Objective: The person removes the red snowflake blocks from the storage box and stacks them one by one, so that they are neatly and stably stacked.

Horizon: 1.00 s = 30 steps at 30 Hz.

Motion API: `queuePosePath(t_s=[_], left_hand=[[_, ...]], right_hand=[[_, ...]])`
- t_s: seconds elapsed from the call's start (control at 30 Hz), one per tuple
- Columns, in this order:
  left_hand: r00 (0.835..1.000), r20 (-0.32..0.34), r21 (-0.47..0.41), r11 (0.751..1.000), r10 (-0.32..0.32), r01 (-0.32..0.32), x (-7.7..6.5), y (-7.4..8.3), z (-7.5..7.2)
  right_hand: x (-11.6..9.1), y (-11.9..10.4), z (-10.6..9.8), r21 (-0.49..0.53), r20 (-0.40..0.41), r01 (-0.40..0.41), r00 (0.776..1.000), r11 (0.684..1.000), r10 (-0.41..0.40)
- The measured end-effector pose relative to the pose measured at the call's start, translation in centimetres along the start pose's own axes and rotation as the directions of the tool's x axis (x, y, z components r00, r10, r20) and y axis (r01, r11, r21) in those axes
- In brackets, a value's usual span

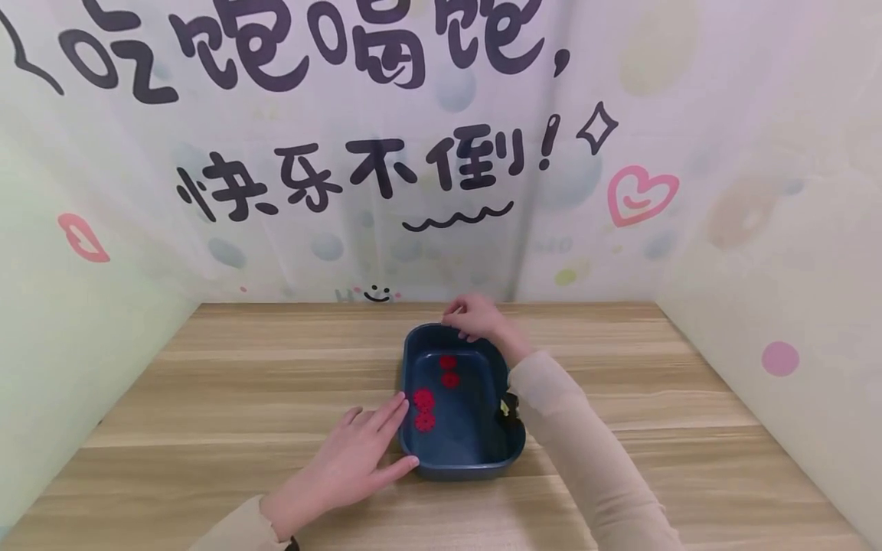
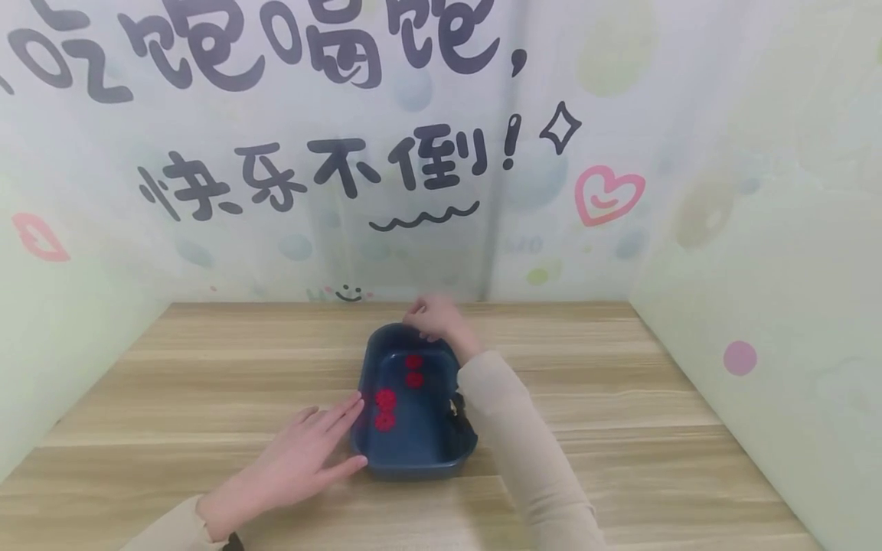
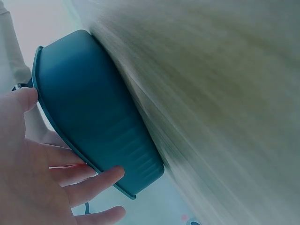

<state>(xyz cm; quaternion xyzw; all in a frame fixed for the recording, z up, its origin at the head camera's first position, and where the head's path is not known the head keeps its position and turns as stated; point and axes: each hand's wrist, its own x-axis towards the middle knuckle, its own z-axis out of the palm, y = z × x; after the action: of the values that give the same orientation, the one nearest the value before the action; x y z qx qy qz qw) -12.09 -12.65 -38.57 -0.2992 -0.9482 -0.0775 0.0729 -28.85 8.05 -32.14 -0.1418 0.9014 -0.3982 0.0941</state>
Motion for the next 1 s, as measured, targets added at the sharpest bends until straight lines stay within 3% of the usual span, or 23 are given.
queuePosePath(t_s=[0.27,0.53,0.73,1.0], left_hand=[[1.000,0.011,-0.001,1.000,0.002,-0.002,0.0,0.0,-0.1],[0.999,0.032,-0.007,1.000,-0.011,0.011,0.1,0.1,-0.1],[0.999,0.034,-0.008,1.000,-0.009,0.009,0.0,0.1,0.0],[1.000,0.030,-0.002,1.000,-0.008,0.008,0.0,0.1,0.0]], right_hand=[[0.4,1.8,2.0,-0.004,0.130,-0.085,0.988,0.996,0.085],[0.1,3.2,2.8,-0.064,0.319,-0.122,0.938,0.990,0.136],[0.2,4.5,3.4,-0.099,0.362,-0.109,0.922,0.989,0.138],[0.2,4.8,3.7,-0.136,0.344,-0.081,0.931,0.987,0.123]])
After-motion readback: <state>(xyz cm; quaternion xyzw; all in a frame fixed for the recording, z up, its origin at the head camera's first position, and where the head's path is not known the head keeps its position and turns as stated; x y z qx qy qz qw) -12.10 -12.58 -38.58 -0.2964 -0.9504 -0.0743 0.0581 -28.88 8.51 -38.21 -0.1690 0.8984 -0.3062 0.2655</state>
